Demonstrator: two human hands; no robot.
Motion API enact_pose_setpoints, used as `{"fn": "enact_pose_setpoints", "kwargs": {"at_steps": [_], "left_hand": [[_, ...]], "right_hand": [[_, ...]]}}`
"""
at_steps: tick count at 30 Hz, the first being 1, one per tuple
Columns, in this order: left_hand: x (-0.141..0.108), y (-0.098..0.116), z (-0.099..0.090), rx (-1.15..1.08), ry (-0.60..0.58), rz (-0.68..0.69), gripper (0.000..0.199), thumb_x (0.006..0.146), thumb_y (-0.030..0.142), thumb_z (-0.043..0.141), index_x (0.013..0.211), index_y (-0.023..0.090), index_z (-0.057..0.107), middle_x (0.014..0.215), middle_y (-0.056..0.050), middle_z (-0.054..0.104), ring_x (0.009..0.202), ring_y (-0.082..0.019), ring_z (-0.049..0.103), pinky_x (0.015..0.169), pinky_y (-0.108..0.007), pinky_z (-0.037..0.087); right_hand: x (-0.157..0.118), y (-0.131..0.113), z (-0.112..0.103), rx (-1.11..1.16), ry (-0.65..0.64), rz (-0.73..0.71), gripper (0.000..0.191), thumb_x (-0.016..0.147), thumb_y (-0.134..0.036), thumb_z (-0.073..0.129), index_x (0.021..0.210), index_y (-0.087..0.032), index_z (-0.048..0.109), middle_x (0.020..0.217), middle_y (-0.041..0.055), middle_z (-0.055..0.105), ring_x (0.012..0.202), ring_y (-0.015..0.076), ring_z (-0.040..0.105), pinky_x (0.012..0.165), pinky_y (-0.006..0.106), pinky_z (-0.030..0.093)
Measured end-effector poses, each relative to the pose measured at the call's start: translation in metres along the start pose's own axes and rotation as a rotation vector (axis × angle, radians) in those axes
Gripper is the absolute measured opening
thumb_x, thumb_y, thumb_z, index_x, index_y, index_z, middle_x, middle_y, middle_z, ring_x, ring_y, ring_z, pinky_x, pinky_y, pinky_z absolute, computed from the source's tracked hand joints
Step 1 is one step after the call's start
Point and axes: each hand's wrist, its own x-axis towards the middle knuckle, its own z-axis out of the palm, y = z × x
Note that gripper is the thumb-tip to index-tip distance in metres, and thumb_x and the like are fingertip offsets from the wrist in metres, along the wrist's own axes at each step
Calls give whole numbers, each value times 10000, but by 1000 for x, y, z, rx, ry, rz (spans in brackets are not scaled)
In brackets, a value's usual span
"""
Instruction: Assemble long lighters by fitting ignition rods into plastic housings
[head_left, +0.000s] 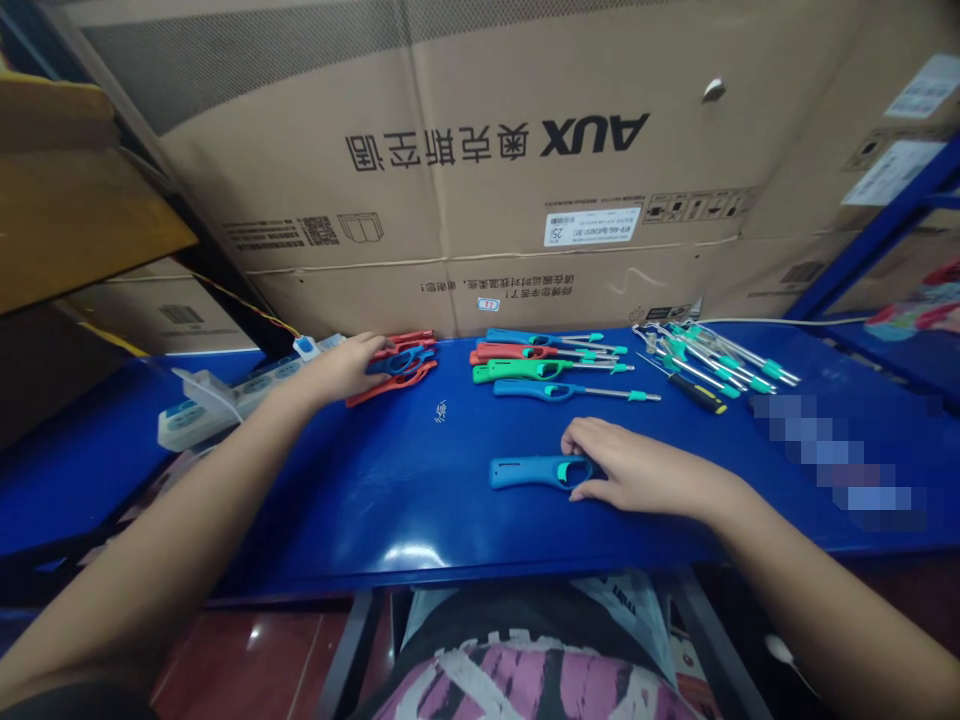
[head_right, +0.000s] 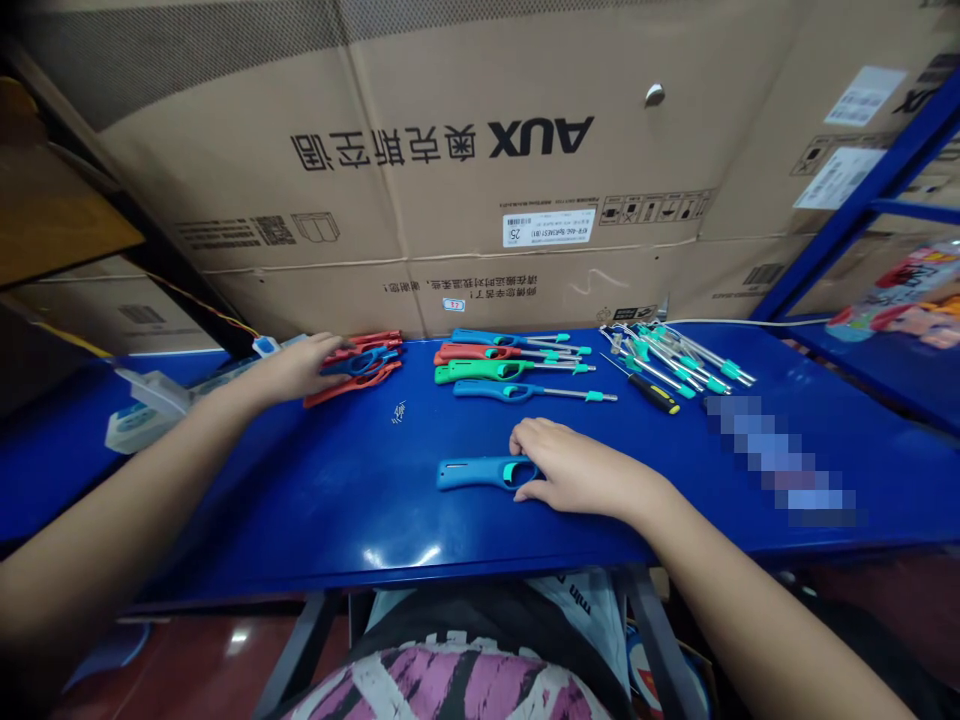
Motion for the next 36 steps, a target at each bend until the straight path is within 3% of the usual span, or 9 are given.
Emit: {"fn": "enact_pose_setpoints", "kwargs": {"at_steps": [4, 6, 9, 11, 17, 19, 24, 30, 36], "left_hand": [[-18, 59, -1, -18, 105, 98, 380, 927, 394, 513, 1215, 168, 615, 1294, -149, 598, 1214, -313, 553, 1073, -450, 419], [-35, 104, 5, -182, 124, 322, 317, 982, 382, 495, 1191, 187, 629, 1246, -114, 634, 1205, -271, 565, 1077, -420, 425], [-58, 162, 21, -258, -51, 516, 358, 993, 433, 539, 1266, 213, 612, 1212, -97, 657, 1128, -264, 608, 987, -411, 485], [-65, 182, 36, -213, -92, 566, 435, 962, 447, 599, 1308, 184, 586, 1193, -123, 653, 1075, -286, 619, 936, -431, 510], [-61, 177, 66, -409, -55, 497, 349, 973, 354, 618, 1270, 172, 593, 1158, -108, 637, 1101, -255, 591, 970, -385, 500], [-59, 174, 70, -493, -34, 479, 352, 962, 353, 638, 1264, 175, 601, 1163, -100, 634, 1103, -245, 587, 986, -385, 492], [-57, 175, 74, -653, -5, 444, 320, 929, 317, 687, 1224, 203, 643, 1156, -81, 643, 1098, -236, 605, 1009, -394, 479], [-55, 175, 73, -910, 79, 333, 306, 891, 322, 732, 1166, 203, 668, 1126, -64, 658, 1065, -215, 623, 980, -364, 484], [-51, 177, 74, -1258, 160, 170, 378, 857, 355, 745, 1172, 192, 617, 1132, -72, 649, 1075, -220, 614, 967, -360, 493]], "right_hand": [[1, -9, 1, -43, 7, 1, 291, 861, -328, 743, 1033, -203, 545, 1111, 90, 627, 1039, 276, 590, 853, 377, 465], [3, -16, 2, -73, 4, 1, 292, 860, -325, 744, 1039, -201, 549, 1100, 93, 642, 1032, 285, 599, 844, 382, 466], [8, -26, 5, -113, 5, -26, 270, 867, -317, 733, 1032, -193, 559, 1082, 106, 660, 1015, 294, 612, 845, 391, 466], [10, -31, 6, -142, 10, -45, 241, 874, -309, 718, 1012, -186, 563, 1068, 119, 665, 996, 297, 618, 848, 399, 465], [2, -18, 13, -29, 151, 16, 395, 881, -424, 716, 1145, -200, 526, 1136, 101, 641, 1002, 263, 623, 818, 351, 473], [-4, -7, 17, 17, 191, 73, 327, 911, -442, 677, 1091, -210, 533, 1060, 69, 644, 924, 226, 622, 759, 318, 461], [-11, 8, 25, -11, 215, 142, 218, 1011, -424, 511, 942, -219, 531, 860, 17, 632, 766, 187, 600, 678, 290, 409], [-12, 2, 27, -61, 228, 99, 220, 1037, -396, 461, 968, -227, 584, 997, 43, 686, 903, 209, 646, 768, 308, 445], [-13, -1, 27, -82, 252, 110, 227, 1053, -372, 414, 994, -238, 588, 1005, 35, 677, 899, 195, 644, 771, 305, 453]]}}
